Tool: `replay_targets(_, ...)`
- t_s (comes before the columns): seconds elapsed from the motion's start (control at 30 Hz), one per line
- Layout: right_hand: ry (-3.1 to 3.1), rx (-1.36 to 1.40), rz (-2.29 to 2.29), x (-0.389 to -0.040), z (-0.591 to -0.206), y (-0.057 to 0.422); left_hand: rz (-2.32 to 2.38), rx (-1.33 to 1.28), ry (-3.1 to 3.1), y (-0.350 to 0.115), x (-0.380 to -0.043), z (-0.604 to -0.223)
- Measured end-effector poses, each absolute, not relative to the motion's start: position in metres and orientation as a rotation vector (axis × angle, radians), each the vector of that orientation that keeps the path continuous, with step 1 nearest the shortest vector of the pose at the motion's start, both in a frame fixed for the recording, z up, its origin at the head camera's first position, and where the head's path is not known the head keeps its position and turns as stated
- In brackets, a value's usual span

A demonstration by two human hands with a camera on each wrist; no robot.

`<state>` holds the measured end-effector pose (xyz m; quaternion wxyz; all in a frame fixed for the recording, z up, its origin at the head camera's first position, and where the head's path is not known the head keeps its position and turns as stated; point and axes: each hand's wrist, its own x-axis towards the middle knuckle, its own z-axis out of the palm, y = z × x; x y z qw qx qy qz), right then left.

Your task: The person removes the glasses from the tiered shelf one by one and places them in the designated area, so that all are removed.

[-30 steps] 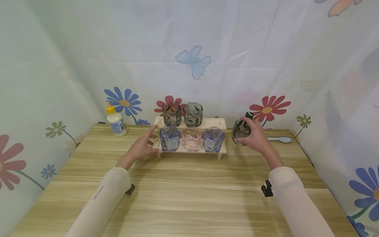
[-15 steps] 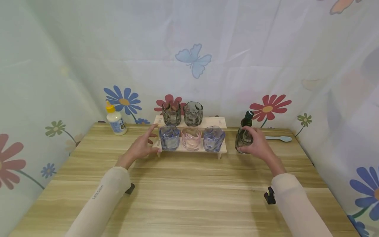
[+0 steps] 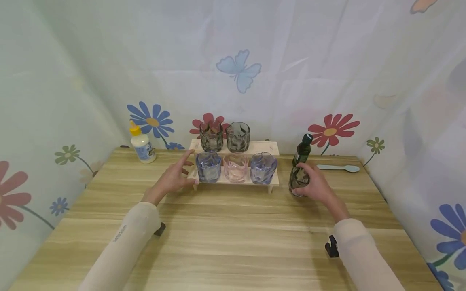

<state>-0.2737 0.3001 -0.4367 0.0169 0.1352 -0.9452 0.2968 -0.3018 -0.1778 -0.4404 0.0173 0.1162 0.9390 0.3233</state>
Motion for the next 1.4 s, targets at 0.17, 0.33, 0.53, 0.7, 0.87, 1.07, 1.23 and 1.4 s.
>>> replay_targets(0.17, -2.902, 0.458, 0.908, -0.272, -0.441, 0.299, 0.996, 0.350, 2.922, -0.177, -0.303, -0.440)
replay_targets(0.33, -2.913, 0.440, 0.912, -0.270, -0.444, 0.299, 1.003, 0.340, 2.909, -0.177, -0.303, -0.440)
replay_targets(0.53, -2.900, 0.440, 0.921, -0.268, -0.447, 0.301, 1.008, 0.344, 2.909, -0.176, -0.303, -0.439)
replay_targets(0.7, -2.905, 0.435, 0.928, -0.268, -0.450, 0.302, 1.004, 0.335, 2.906, -0.176, -0.302, -0.440)
replay_targets(0.87, -2.910, 0.422, 0.938, -0.267, -0.450, 0.302, 1.002, 0.338, 2.910, -0.176, -0.302, -0.440)
replay_targets(1.07, -2.927, 0.426, 0.950, -0.266, -0.447, 0.302, 1.006, 0.365, 2.912, -0.178, -0.301, -0.441)
replay_targets(1.23, -2.970, 0.400, 0.946, -0.266, -0.442, 0.303, 0.996, 0.377, 2.915, -0.179, -0.302, -0.441)
replay_targets(1.4, -2.974, 0.398, 0.925, -0.269, -0.428, 0.303, 1.005, 0.390, 2.923, -0.179, -0.302, -0.442)
